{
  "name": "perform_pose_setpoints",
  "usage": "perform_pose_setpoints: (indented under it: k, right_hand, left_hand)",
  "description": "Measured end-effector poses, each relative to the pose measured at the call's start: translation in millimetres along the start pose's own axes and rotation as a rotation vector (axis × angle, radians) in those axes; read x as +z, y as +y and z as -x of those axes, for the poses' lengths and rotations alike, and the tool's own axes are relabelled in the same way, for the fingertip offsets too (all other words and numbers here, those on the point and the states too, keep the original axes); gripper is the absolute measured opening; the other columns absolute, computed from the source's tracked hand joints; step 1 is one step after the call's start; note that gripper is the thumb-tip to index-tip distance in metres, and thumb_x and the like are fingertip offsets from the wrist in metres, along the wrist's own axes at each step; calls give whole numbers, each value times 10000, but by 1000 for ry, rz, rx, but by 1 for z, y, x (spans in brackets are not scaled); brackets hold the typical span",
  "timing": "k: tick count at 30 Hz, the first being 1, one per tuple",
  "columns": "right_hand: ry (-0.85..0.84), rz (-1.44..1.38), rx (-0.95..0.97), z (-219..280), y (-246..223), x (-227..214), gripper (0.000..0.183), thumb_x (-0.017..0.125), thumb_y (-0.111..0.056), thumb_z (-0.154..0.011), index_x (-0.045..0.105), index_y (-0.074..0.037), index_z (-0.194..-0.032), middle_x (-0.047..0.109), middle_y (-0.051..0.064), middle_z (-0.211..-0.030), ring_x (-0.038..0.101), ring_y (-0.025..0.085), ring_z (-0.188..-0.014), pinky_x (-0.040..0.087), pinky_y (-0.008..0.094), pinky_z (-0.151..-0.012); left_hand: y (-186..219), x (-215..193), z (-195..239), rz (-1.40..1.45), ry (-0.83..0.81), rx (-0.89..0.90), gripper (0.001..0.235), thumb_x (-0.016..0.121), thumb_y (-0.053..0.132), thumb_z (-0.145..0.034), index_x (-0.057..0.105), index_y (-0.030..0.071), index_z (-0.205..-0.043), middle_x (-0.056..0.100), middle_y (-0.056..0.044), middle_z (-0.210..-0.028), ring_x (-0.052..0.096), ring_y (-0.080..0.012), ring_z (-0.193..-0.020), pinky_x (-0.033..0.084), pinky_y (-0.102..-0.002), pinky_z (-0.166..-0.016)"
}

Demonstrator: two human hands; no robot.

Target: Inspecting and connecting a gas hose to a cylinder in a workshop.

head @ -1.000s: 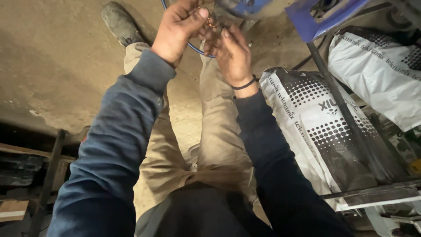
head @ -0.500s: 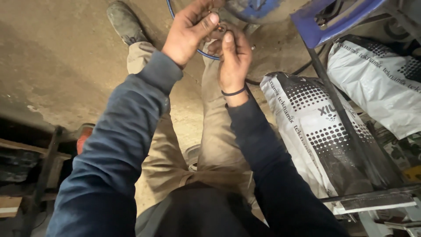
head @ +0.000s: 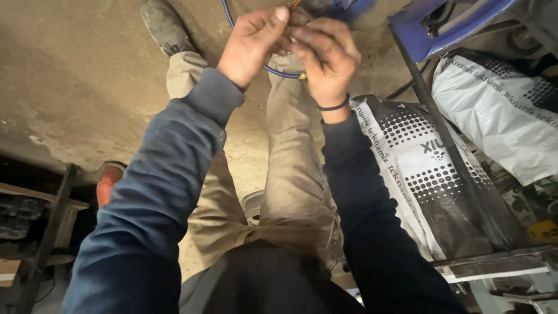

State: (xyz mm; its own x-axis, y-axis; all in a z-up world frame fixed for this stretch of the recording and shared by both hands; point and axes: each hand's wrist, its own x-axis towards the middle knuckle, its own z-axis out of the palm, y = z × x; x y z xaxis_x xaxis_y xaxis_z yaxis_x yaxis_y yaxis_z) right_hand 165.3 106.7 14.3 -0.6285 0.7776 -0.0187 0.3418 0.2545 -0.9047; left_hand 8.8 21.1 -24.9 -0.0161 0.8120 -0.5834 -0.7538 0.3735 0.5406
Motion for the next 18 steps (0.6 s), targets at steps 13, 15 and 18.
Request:
perform_pose_setpoints:
  k: [13,15,18]
  right_hand:
    - [106,-368,415,32,23,5,424,851,-236,-994,625,-41,-1295,720,20,-1133,669,108,-946,554,249,-809]
    - [118,-423,439,36,34,2,410,830,-266,-1003,653,-33,-1290,720,20,-1151,645,96,-923,529,239,-812]
    - [105,-478,521,31,36,4,432,823,-325,-1002,662,-20,-1264,725,27,-1118,664,107,-922,535,240,-801]
  left_hand:
    - [2,-1,1,-110,-63,132,375,658,300,-1112,602,-20,-1299,666,-10,-1121,608,-77,-1008,517,-271,-877]
    - [-1,-1,-3,-107,-75,210,380,660,265,-1117,563,-35,-1330,644,-26,-1180,600,-92,-1056,517,-285,-915]
    - [-6,-2,-6,-133,-54,240,342,671,230,-1135,568,-53,-1296,649,-48,-1165,623,-111,-1053,536,-300,-914]
